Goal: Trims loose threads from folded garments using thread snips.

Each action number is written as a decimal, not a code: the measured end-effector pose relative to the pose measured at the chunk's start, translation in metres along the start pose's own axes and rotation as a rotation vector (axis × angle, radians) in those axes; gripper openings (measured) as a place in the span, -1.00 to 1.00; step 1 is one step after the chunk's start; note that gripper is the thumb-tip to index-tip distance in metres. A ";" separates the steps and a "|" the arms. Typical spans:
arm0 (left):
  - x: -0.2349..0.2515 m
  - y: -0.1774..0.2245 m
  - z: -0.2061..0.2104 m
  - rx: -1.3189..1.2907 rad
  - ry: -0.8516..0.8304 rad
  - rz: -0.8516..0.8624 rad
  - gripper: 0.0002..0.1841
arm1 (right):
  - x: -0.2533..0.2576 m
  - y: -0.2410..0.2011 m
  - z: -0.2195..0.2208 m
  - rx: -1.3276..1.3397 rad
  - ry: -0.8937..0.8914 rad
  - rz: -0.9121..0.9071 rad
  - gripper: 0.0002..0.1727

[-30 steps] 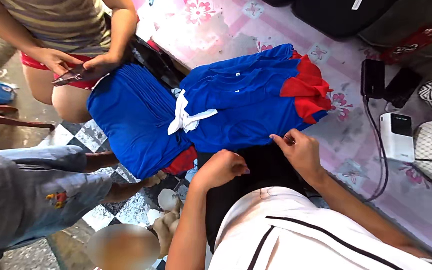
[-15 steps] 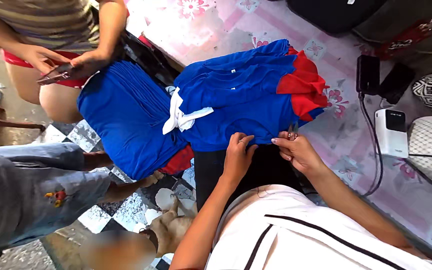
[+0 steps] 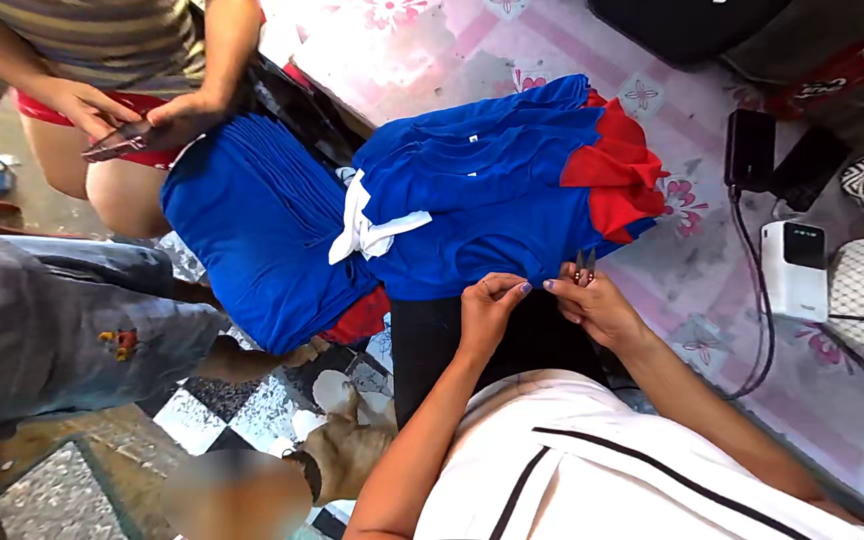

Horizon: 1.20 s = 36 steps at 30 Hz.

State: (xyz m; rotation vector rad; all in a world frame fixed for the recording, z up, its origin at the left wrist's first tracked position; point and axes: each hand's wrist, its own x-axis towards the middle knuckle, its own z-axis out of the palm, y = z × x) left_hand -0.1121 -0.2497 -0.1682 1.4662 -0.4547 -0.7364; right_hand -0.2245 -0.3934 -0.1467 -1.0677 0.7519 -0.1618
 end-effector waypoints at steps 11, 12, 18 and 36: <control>-0.017 0.008 -0.016 0.124 0.018 0.049 -0.86 | 0.000 -0.007 0.000 -0.156 -0.012 0.025 -0.82; -0.016 0.009 -0.014 0.181 0.020 0.088 -0.80 | 0.000 -0.007 0.000 -0.167 -0.003 0.023 -0.82; -0.001 -0.012 0.006 0.475 0.060 0.333 -0.86 | -0.002 -0.008 -0.002 -0.282 0.022 0.007 -0.93; 0.001 -0.022 0.000 0.626 0.061 0.434 -0.88 | -0.013 -0.017 0.010 -0.163 -0.262 0.224 -0.49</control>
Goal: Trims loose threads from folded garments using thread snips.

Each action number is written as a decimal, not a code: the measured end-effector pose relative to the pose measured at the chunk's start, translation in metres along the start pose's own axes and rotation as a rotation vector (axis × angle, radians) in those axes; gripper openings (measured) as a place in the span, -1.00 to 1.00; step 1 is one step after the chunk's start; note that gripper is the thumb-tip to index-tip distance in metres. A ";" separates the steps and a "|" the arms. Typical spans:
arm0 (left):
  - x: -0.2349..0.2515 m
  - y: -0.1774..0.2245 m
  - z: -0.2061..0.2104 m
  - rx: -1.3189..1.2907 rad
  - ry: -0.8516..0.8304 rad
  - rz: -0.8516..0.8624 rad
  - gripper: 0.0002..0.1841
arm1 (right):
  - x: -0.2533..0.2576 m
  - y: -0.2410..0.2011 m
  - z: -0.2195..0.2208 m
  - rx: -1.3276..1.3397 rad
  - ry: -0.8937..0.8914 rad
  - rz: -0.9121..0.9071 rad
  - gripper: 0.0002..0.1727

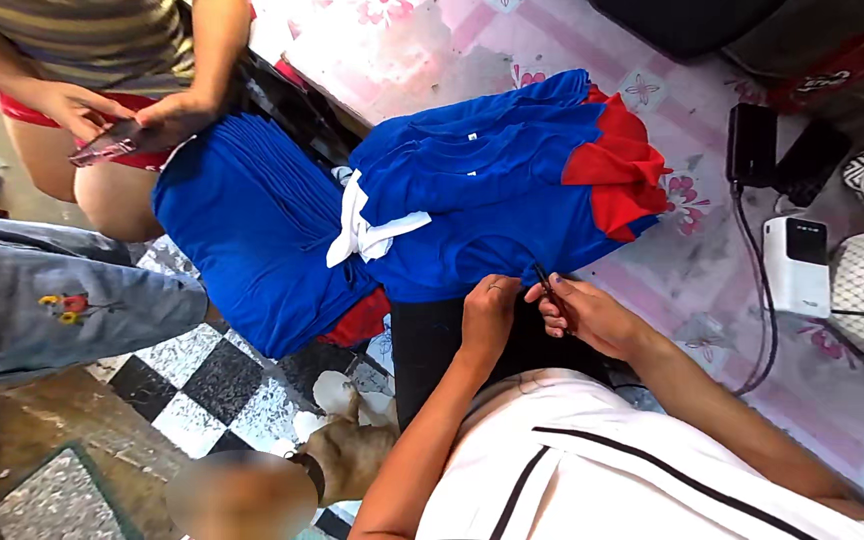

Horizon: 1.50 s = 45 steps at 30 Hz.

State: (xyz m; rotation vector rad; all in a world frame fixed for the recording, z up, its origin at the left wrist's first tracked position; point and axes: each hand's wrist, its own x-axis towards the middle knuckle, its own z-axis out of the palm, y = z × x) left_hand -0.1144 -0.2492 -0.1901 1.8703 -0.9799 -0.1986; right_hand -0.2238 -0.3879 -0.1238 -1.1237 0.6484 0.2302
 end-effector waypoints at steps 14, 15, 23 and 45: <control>-0.003 0.003 -0.005 -0.321 -0.065 -0.210 -0.85 | -0.001 0.004 0.001 0.079 0.027 0.183 -0.47; -0.004 0.004 -0.004 -0.330 -0.063 -0.205 -0.85 | 0.001 0.004 0.003 0.085 0.034 0.183 -0.47; -0.007 0.004 -0.001 -0.355 -0.023 -0.166 -0.86 | 0.004 0.006 0.007 0.128 0.063 0.162 -0.52; 0.019 0.029 -0.035 -0.125 -0.089 -0.265 -0.61 | 0.020 -0.030 -0.004 -0.491 0.266 -0.285 -0.84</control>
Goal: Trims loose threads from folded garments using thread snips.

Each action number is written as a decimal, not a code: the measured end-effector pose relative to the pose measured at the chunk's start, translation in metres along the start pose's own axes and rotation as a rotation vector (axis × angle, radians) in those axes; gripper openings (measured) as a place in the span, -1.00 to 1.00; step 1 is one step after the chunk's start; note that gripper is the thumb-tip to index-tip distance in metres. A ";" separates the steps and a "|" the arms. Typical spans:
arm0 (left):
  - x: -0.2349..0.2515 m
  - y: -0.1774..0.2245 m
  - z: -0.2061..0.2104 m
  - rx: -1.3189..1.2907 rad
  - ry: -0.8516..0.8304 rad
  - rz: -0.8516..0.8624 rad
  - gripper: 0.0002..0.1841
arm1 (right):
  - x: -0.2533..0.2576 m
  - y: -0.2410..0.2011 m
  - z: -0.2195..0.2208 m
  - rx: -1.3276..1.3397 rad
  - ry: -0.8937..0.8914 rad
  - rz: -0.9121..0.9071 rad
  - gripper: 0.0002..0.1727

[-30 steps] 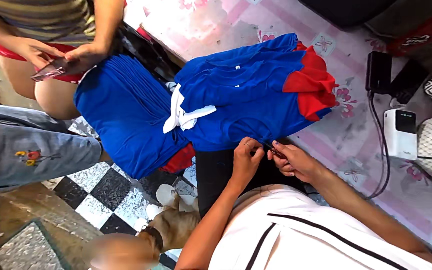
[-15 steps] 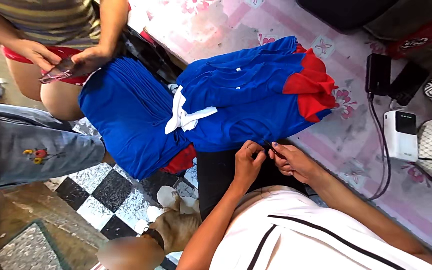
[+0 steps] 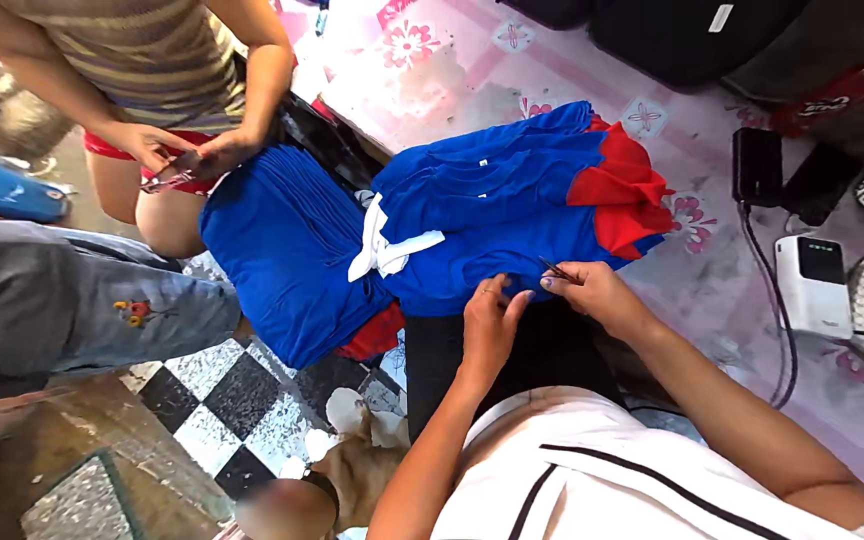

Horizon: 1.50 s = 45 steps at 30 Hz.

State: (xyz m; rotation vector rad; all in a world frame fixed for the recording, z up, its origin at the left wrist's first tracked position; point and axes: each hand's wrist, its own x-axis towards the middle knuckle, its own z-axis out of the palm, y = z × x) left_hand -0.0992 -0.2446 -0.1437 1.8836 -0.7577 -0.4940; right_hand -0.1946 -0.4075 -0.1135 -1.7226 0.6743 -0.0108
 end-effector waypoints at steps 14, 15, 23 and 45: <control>0.008 0.018 -0.001 -0.280 -0.128 -0.182 -0.66 | 0.006 0.001 -0.009 0.558 -0.169 0.195 -0.71; 0.014 0.019 0.006 -0.461 -0.054 -0.254 -0.75 | 0.006 0.000 -0.009 0.546 -0.167 0.187 -0.72; -0.004 0.001 -0.011 -0.600 -0.255 -0.369 -0.91 | 0.005 0.006 -0.014 0.404 -0.099 0.178 -0.74; -0.001 -0.025 -0.033 0.531 0.215 0.444 -0.62 | 0.012 0.013 -0.023 -0.519 0.062 -0.523 -0.67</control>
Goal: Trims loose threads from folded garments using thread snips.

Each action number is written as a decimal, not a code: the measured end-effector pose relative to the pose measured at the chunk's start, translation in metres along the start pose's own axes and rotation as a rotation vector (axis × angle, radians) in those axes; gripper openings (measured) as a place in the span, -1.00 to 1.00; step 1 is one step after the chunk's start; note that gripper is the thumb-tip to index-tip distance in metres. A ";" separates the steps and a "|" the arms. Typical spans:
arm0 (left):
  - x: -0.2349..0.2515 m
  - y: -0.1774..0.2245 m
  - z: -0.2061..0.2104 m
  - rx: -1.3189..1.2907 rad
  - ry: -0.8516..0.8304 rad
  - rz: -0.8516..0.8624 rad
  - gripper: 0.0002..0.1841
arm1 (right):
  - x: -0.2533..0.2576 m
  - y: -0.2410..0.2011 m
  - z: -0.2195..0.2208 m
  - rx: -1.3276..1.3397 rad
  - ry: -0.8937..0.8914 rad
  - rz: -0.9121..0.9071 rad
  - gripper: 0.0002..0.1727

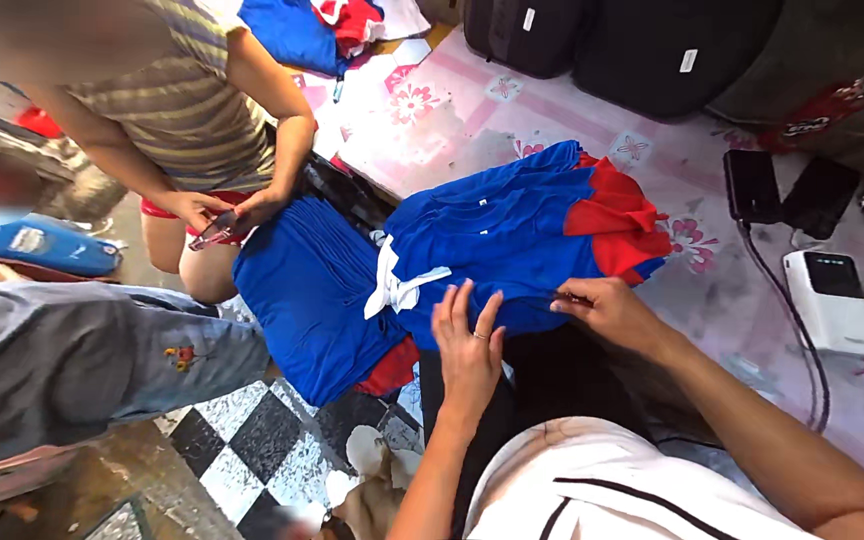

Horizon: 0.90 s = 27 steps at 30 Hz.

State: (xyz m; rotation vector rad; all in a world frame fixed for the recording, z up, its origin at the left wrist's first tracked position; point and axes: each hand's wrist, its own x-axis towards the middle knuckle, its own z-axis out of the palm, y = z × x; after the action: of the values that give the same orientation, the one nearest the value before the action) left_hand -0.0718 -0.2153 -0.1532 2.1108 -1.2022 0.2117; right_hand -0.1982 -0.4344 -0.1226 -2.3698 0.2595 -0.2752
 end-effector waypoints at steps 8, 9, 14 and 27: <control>0.086 -0.049 -0.089 -0.094 -0.229 -0.107 -0.75 | 0.052 -0.006 -0.064 -0.244 -0.030 -0.301 -0.84; 0.108 -0.056 -0.097 -0.072 -0.115 -0.119 -0.71 | 0.071 -0.010 -0.076 -0.292 0.052 -0.268 -0.87; 0.155 -0.034 -0.088 0.050 0.152 -0.076 -0.69 | 0.121 -0.066 -0.078 -0.286 0.466 -0.172 -0.75; 0.099 -0.081 -0.036 0.113 0.238 -0.210 -0.73 | 0.108 0.084 -0.021 -0.283 0.555 0.322 -0.71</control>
State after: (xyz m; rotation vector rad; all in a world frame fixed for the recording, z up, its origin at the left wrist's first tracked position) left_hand 0.0558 -0.2341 -0.1212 2.2186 -0.8422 0.4301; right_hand -0.1100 -0.5368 -0.1520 -2.4278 0.9856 -0.7797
